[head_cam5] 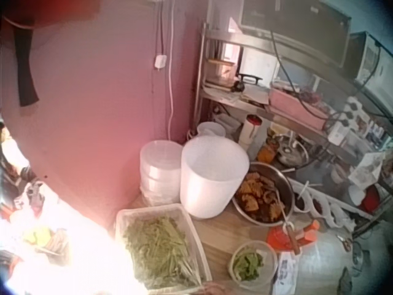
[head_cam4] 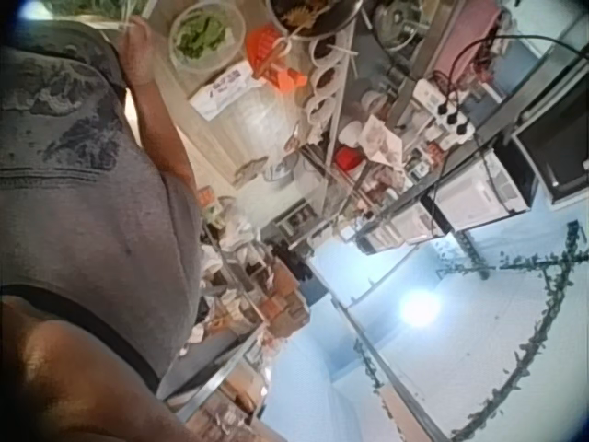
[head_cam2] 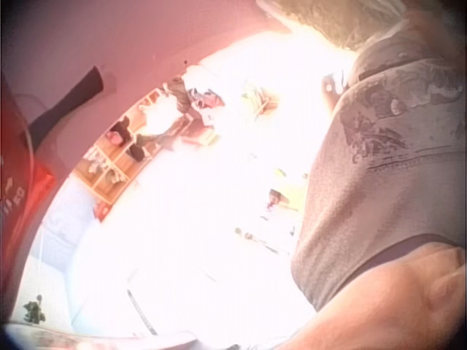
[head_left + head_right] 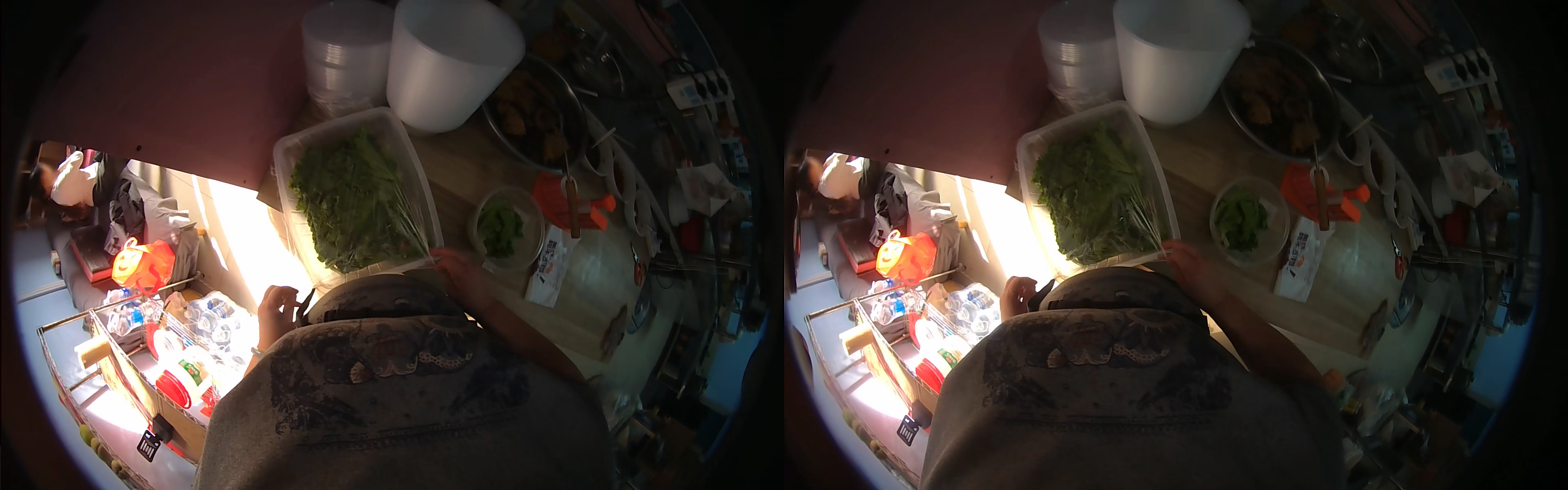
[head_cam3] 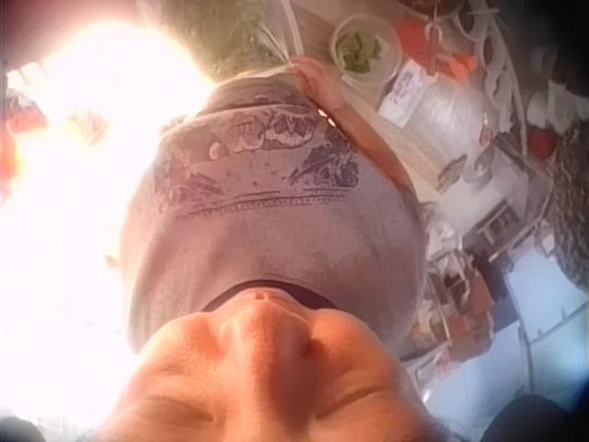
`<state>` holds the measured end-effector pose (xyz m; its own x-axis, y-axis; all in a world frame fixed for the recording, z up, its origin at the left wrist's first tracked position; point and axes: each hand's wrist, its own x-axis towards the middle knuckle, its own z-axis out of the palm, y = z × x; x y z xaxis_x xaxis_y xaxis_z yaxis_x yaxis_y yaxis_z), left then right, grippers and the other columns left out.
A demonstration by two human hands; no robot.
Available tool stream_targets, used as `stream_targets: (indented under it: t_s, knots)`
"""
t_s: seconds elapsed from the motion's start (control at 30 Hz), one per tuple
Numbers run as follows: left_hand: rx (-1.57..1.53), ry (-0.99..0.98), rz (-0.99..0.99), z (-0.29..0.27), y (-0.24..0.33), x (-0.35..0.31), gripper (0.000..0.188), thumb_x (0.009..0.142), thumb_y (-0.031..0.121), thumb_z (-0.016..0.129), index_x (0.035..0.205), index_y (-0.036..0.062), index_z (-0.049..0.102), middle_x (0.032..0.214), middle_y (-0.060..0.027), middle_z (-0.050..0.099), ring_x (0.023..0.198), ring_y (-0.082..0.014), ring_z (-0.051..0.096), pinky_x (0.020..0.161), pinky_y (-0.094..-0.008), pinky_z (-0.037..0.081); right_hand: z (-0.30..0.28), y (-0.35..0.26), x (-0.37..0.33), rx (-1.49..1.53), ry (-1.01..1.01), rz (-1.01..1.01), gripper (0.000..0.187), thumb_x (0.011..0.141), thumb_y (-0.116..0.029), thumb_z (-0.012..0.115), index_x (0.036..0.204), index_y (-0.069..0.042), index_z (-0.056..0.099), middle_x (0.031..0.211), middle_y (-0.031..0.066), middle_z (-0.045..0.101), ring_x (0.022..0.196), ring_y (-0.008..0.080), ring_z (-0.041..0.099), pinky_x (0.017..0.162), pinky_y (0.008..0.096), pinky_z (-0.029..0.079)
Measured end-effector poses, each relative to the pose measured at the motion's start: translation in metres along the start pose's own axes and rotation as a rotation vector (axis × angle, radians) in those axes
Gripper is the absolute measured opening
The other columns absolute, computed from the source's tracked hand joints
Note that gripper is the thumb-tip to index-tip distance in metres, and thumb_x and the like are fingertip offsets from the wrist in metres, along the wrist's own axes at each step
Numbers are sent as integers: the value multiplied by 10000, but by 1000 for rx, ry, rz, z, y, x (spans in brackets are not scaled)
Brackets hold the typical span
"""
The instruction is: The person assembles a takeout meal by placing lettuce and a cooked meat item into a plastic container, then ladles broth over it from a pot. They add a spoonful of sauce, seal the container with a lid, and place it into a paper bag.
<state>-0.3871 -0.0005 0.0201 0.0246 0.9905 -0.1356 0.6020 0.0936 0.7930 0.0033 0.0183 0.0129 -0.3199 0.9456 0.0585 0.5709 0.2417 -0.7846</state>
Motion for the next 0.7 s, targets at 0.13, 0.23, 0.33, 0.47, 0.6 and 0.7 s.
stream_targets:
  t_s: [0.13, 0.23, 0.33, 0.47, 0.6, 0.7]
  knots:
    - [-887, 10, -669, 2, 8, 1, 76, 887, 7, 577, 962, 21, 576, 858, -81, 587, 823, -228, 649, 770, -338, 537, 26, 3, -6, 865, 208, 306, 32, 937, -60, 496, 926, -41, 519, 1223, 139, 557, 992, 222, 621, 881, 354, 491]
    - [-1197, 64, -896, 3, 16, 3, 108, 876, -28, 533, 956, 45, 537, 863, -79, 579, 909, -242, 628, 845, -344, 527, 25, 8, -7, 1166, 156, 538, 66, 909, -10, 508, 943, -66, 513, 1163, 118, 579, 982, 190, 609, 866, 334, 495]
    - [-1344, 17, -809, 8, 18, 4, 152, 853, -63, 488, 904, 80, 488, 849, -75, 554, 953, -219, 595, 860, -329, 521, 22, 9, 0, 1246, 191, 687, 158, 865, 48, 512, 967, -73, 517, 1042, 94, 598, 938, 207, 612, 833, 324, 501]
    - [-1663, 125, -866, 19, 10, 7, 183, 841, -69, 474, 954, 70, 512, 896, -76, 564, 883, -188, 605, 799, -283, 524, 24, 0, 14, 1562, 279, 818, 202, 822, 51, 490, 968, -84, 529, 871, 61, 562, 823, 198, 583, 752, 317, 495]
    - [-1771, -34, -786, 27, 1, 11, 407, 810, -95, 453, 1189, 42, 506, 950, -64, 608, 769, -162, 588, 715, -268, 507, 24, 1, 20, 1764, 168, 836, 242, 784, 64, 438, 945, -97, 522, 842, 52, 546, 776, 206, 565, 699, 319, 476]
    - [-1787, -232, -651, 30, -1, 17, 337, 845, -36, 489, 1166, 63, 517, 852, -22, 605, 719, -129, 575, 637, -250, 457, 24, 7, 18, 1840, 105, 863, 234, 774, 59, 419, 915, -102, 514, 813, 43, 533, 733, 211, 551, 649, 326, 460]
